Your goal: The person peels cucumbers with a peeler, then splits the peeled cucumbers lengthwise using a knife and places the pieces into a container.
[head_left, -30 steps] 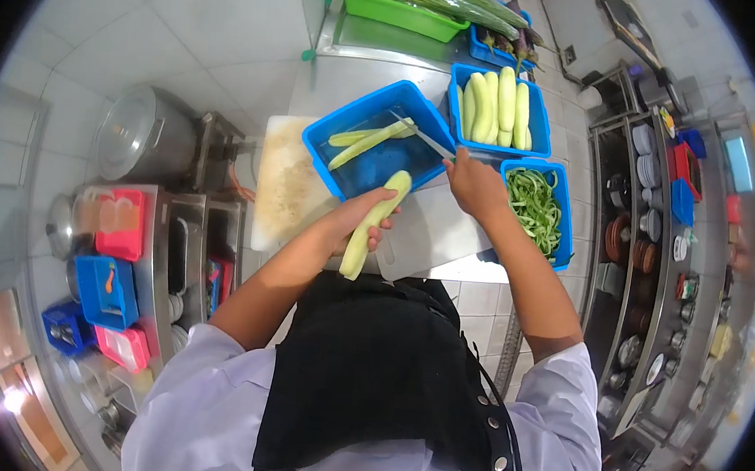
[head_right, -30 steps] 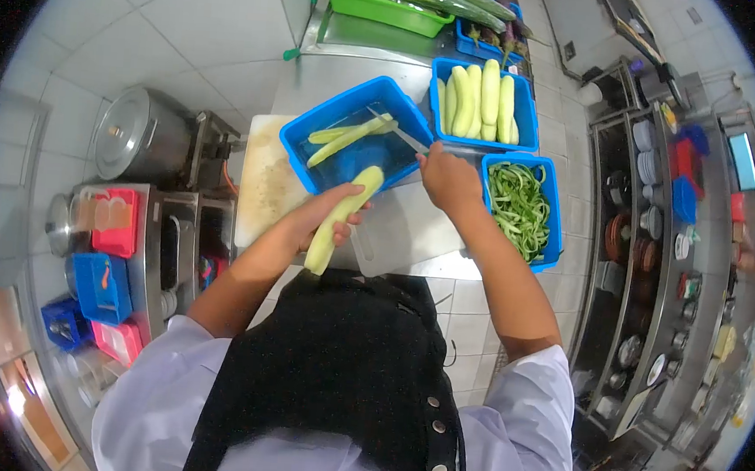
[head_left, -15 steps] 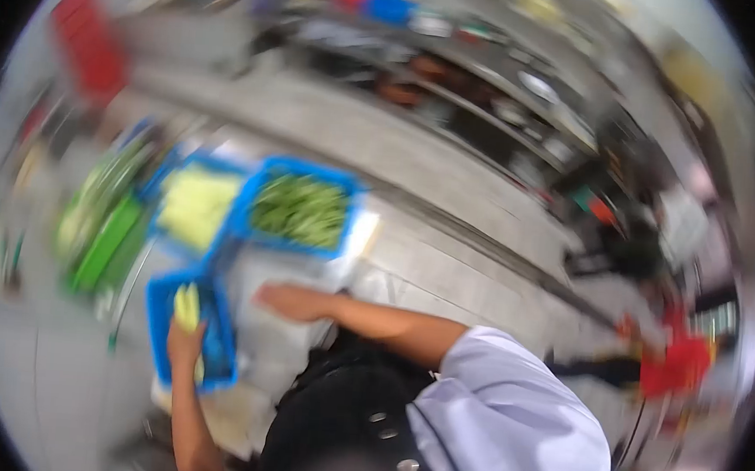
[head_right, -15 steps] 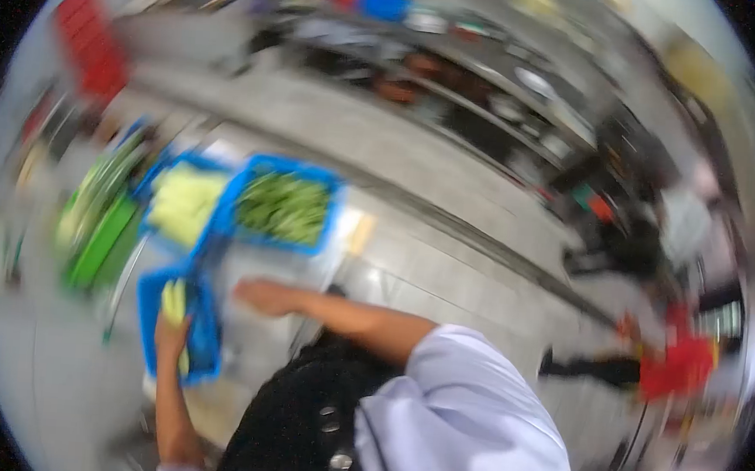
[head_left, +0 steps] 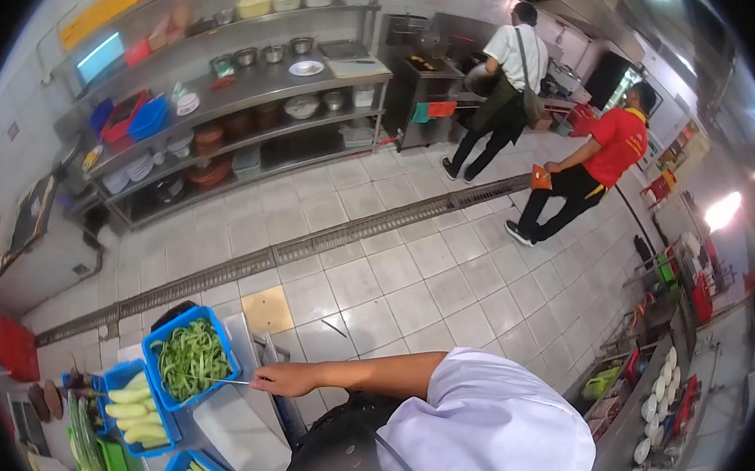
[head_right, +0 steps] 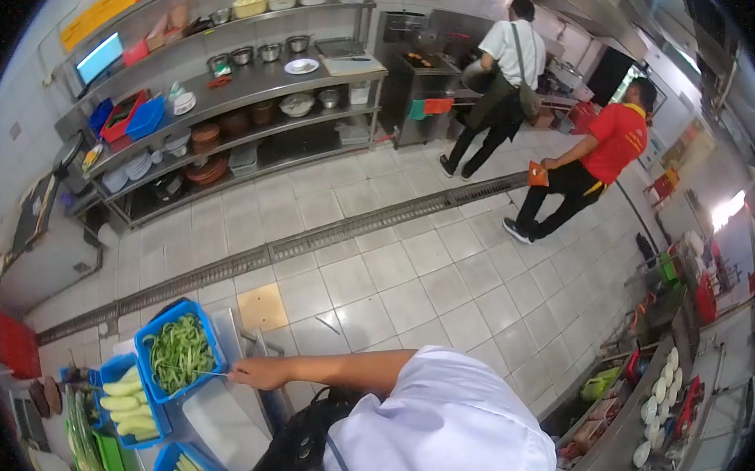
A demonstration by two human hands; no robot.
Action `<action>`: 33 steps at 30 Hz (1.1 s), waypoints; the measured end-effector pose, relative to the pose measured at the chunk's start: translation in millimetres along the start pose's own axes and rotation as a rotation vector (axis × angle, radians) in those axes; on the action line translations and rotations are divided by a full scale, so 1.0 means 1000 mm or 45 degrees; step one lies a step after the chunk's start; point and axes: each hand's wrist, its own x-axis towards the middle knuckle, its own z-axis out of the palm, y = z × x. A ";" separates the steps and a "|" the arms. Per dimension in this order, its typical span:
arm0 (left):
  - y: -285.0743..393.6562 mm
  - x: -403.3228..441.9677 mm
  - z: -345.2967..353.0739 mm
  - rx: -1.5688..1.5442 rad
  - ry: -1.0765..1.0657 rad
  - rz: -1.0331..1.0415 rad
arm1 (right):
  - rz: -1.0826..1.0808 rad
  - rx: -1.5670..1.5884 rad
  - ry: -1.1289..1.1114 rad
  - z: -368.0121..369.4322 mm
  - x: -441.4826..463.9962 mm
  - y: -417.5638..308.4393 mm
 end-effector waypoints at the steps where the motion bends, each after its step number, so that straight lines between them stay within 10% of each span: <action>1: -0.001 0.003 0.002 0.018 -0.024 -0.026 | 0.055 0.019 -0.014 -0.011 -0.008 -0.005; 33: -0.047 0.054 0.038 0.325 -0.498 -0.336 | 0.144 0.036 0.182 -0.051 -0.081 0.026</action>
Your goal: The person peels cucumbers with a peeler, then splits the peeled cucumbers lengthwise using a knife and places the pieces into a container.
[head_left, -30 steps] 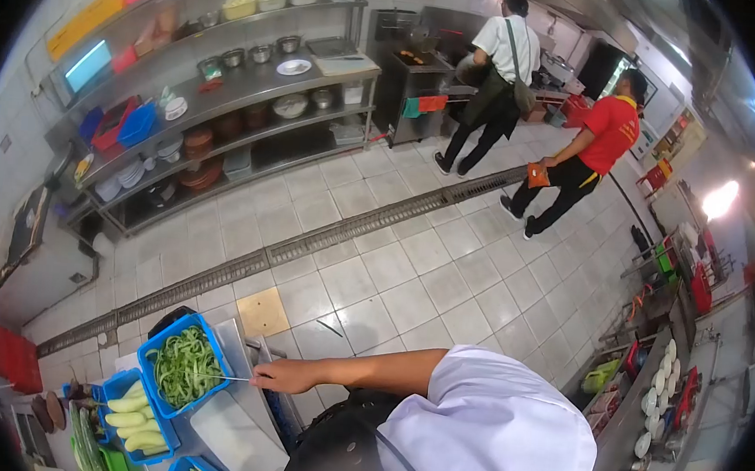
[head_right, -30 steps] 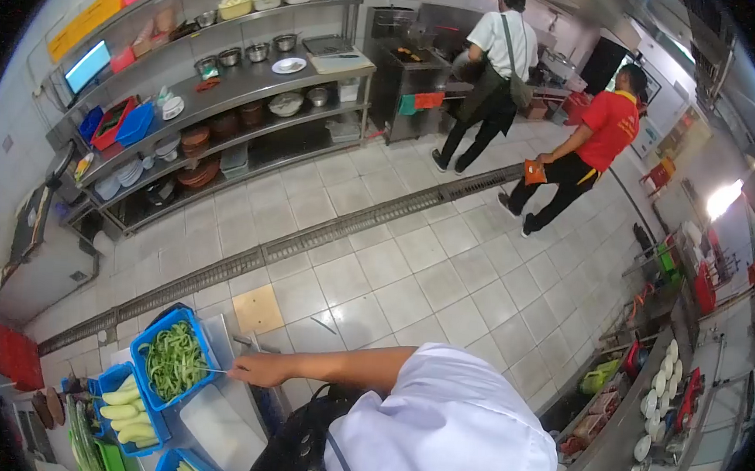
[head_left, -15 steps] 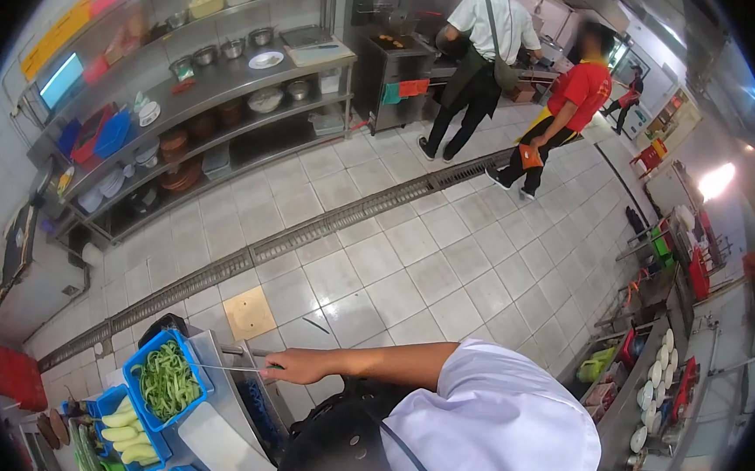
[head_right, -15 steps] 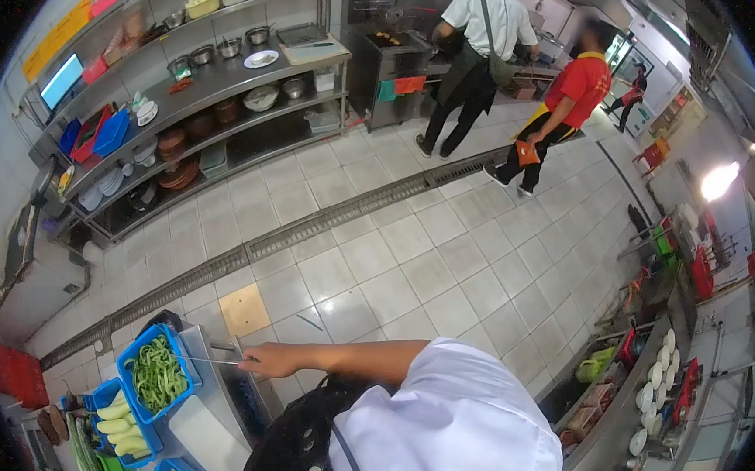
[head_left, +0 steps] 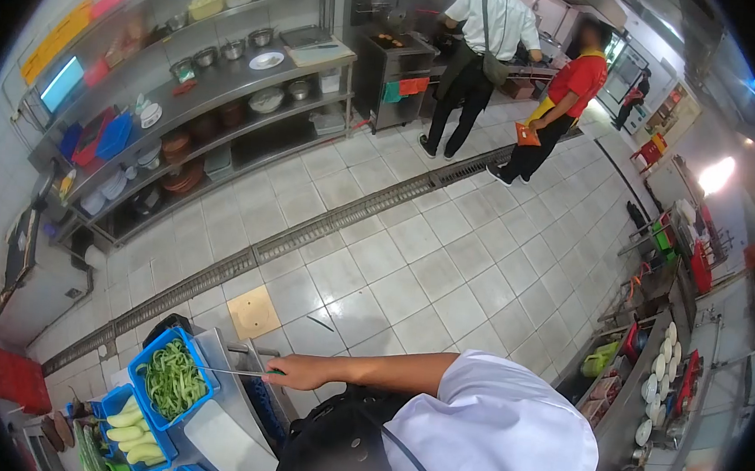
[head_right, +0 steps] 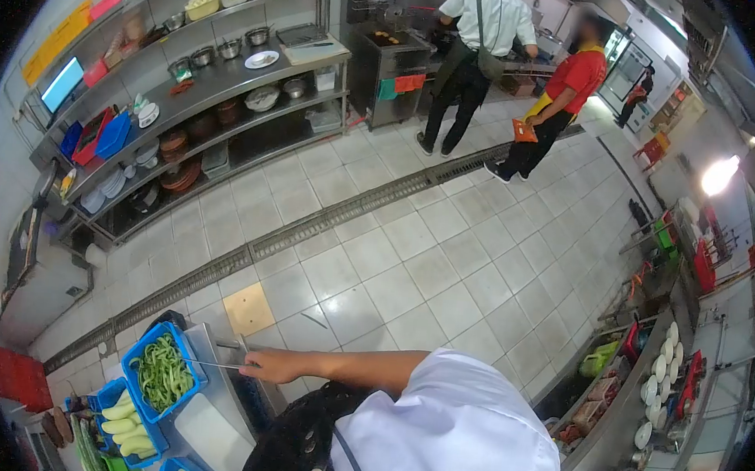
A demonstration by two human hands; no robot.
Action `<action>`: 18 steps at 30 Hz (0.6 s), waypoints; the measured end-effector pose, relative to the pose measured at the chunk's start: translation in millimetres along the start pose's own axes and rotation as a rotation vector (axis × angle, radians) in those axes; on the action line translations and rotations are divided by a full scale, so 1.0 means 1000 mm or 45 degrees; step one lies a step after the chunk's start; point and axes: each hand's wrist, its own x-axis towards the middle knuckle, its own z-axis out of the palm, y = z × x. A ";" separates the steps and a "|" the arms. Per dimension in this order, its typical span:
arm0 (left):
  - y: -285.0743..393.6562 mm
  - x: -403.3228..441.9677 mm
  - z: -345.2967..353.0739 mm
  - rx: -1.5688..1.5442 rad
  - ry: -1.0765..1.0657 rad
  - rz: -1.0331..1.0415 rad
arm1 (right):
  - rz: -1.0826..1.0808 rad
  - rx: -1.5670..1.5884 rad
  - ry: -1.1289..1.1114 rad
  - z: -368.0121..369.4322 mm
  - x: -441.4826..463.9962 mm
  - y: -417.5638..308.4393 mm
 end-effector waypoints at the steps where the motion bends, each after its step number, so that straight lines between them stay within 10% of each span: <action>1: -0.002 0.000 0.001 0.007 -0.002 -0.003 | 0.002 -0.004 -0.019 0.000 0.000 -0.001; 18: -0.017 0.023 0.015 0.068 -0.112 0.002 | 0.030 0.005 -0.013 -0.003 0.000 -0.006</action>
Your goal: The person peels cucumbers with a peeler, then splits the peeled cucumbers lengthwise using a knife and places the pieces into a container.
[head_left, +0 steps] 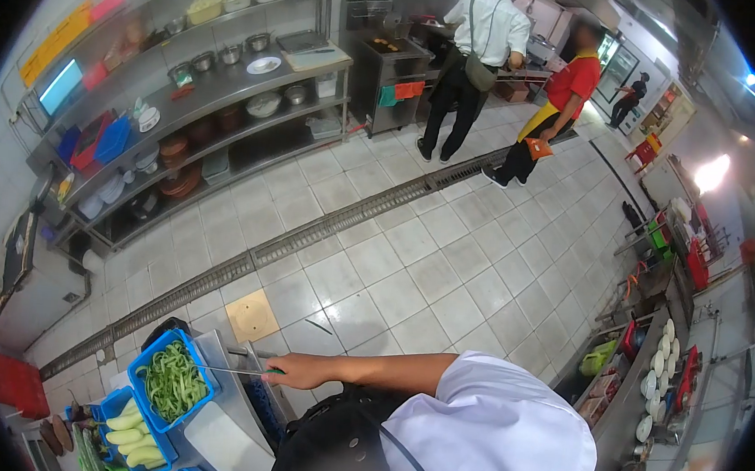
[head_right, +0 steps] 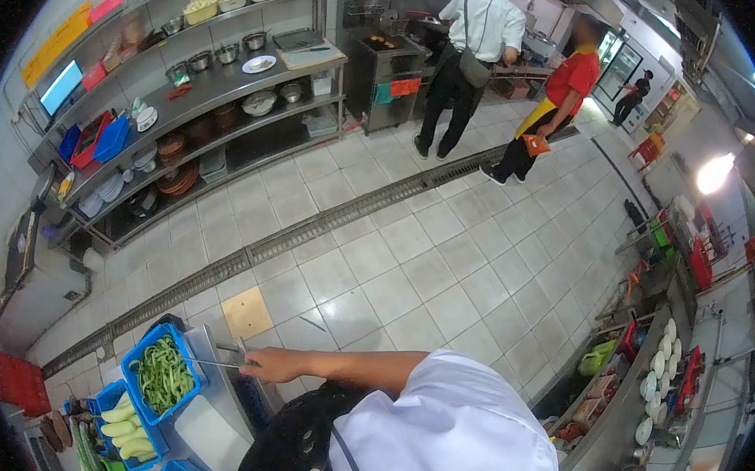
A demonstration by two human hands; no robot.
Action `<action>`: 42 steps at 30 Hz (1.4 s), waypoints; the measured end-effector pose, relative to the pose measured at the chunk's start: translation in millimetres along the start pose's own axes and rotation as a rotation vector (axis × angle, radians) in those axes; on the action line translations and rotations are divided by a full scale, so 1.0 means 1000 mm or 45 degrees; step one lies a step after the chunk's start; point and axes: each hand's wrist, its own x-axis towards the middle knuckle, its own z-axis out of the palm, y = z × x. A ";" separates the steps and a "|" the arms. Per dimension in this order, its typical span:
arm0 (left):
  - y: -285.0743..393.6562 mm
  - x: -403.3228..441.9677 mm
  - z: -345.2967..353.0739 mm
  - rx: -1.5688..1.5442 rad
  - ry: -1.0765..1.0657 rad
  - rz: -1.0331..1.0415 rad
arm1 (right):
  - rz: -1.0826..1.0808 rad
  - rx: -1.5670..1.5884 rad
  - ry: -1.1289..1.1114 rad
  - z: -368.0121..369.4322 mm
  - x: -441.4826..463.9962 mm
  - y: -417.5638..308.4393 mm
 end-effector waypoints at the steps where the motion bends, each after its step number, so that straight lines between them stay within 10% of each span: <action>1: -0.002 0.001 0.000 0.004 -0.007 -0.001 | 0.008 -0.005 -0.006 0.000 -0.001 0.000; 42: -0.004 -0.047 -0.019 -0.188 0.204 -0.013 | -0.036 -0.021 0.043 0.011 -0.020 0.001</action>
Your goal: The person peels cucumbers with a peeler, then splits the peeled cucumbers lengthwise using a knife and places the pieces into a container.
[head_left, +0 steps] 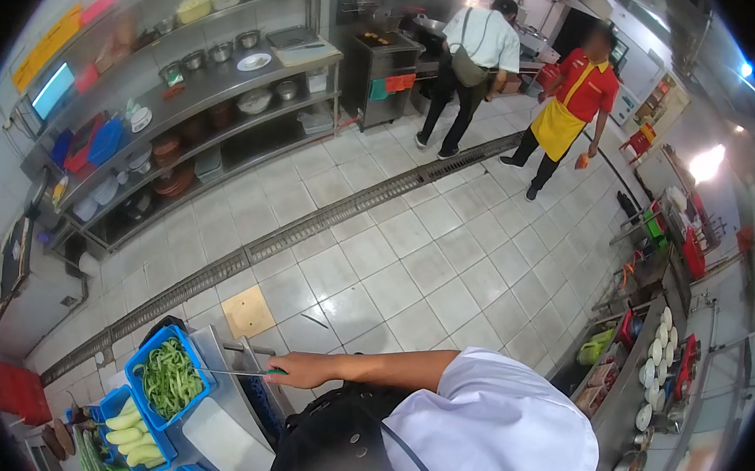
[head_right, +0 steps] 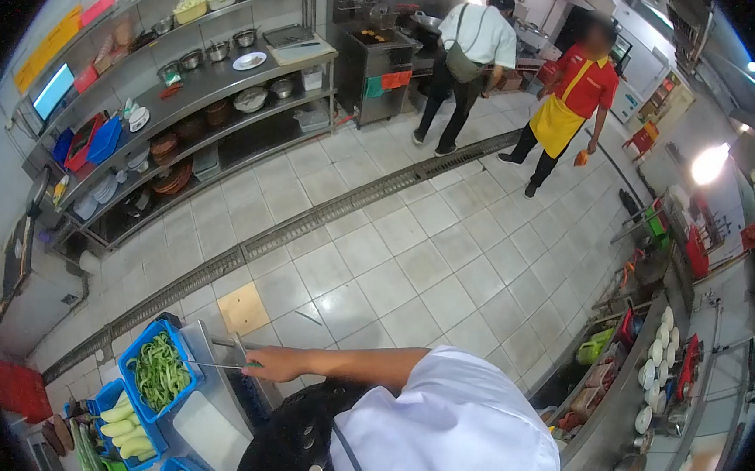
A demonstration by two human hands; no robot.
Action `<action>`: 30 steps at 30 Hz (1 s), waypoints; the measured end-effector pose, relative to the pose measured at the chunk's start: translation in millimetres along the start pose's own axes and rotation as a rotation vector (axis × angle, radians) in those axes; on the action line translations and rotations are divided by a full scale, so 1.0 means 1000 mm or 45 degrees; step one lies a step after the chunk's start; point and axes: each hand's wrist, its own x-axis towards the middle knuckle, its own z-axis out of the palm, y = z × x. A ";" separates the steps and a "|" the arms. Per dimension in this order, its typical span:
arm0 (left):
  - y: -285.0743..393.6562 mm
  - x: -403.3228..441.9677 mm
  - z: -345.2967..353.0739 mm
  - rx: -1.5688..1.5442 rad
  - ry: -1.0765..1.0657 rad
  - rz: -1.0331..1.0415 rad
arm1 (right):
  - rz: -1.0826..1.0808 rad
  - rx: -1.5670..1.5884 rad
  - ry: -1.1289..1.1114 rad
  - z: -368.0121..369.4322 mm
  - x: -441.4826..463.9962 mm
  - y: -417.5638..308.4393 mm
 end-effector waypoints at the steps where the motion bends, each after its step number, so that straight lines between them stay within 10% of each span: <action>1: -0.001 -0.002 -0.001 -0.007 0.009 -0.001 | 0.003 0.000 -0.001 0.001 0.000 0.002; 11: -0.022 -0.032 -0.014 -0.242 0.159 0.044 | -0.061 -0.004 -0.175 0.000 0.003 -0.010; 13: -0.015 -0.045 -0.011 -0.271 0.188 0.006 | 0.453 0.386 -0.255 -0.004 0.000 -0.029; 30: 0.034 -0.095 -0.023 -0.416 0.298 -0.106 | -0.001 0.011 -0.226 0.017 0.006 -0.012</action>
